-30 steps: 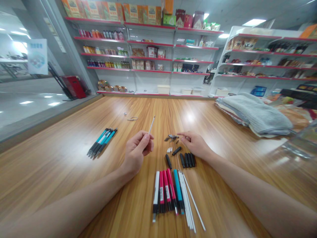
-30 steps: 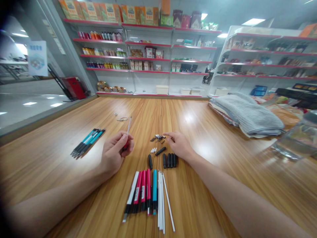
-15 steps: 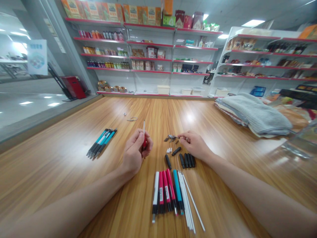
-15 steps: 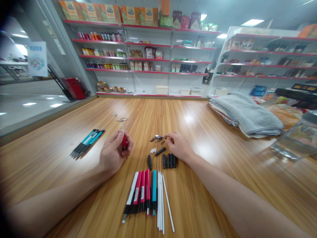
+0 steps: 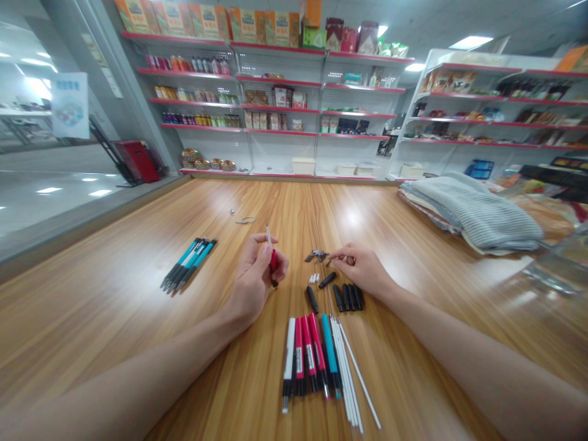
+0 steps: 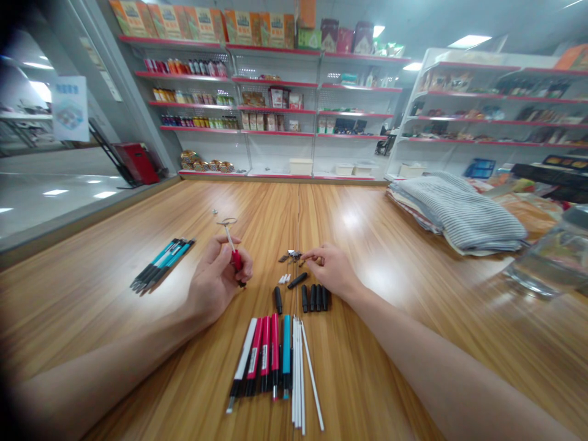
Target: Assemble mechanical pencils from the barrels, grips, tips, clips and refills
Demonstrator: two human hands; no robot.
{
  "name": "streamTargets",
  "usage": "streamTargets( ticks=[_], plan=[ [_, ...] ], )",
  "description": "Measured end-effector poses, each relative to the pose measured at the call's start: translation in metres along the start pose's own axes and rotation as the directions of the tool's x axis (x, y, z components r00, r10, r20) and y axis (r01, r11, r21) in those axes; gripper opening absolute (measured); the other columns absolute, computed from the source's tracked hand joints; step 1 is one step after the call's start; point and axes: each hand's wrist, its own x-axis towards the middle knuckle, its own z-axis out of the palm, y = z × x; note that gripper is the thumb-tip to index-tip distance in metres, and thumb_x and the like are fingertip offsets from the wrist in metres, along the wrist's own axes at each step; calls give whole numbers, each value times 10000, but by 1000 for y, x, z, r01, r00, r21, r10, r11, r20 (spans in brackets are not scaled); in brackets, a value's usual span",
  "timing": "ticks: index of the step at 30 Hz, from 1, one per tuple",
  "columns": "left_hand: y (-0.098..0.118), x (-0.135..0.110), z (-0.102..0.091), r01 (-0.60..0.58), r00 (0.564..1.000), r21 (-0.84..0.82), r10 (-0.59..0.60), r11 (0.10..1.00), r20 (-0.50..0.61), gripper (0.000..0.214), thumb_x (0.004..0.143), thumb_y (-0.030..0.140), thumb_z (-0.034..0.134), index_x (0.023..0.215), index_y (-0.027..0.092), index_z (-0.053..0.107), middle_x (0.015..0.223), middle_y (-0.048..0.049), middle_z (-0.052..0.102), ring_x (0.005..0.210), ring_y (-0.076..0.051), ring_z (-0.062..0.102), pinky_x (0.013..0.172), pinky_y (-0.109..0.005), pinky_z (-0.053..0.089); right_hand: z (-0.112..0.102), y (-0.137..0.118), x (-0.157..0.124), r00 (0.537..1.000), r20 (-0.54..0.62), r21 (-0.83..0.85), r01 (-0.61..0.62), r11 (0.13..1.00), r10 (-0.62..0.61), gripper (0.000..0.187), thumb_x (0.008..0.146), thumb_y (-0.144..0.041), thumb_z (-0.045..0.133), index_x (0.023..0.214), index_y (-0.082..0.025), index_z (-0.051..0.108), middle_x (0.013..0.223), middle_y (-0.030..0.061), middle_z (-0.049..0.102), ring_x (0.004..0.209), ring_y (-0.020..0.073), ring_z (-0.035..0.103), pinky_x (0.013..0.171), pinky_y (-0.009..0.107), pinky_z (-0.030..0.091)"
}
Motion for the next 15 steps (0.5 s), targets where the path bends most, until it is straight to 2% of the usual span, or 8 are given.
streamTargets(
  ticks=[4, 9, 15],
  plan=[
    [-2, 0, 0, -7, 1000, 32, 6, 999, 27, 97, 973, 317, 391, 966, 226, 424, 637, 29, 523, 545, -105, 452, 523, -220, 327, 1, -1, 0, 999, 35, -46, -2, 999, 4, 174, 822, -234, 589, 904, -226, 743, 735, 10, 541, 642, 118, 508, 620, 241, 401],
    [-5, -1, -2, -6, 999, 99, 3, 995, 39, 98, 952, 311, 449, 920, 219, 445, 656, 27, 535, 555, -103, 459, 513, -215, 314, 1, -1, 1, 999, 35, -34, -10, 999, 11, 146, 820, -225, 600, 876, -227, 735, 768, 8, 565, 648, 111, 511, 619, 234, 404],
    [-4, -3, -2, -11, 996, 133, -1, 991, 94, 102, 957, 292, 437, 900, 207, 450, 644, 18, 551, 570, -111, 483, 516, -218, 310, 1, 1, 0, 1000, 26, -63, 11, 998, -9, 110, 816, -229, 620, 861, -218, 720, 780, 8, 588, 674, 116, 524, 634, 239, 409]
  ],
)
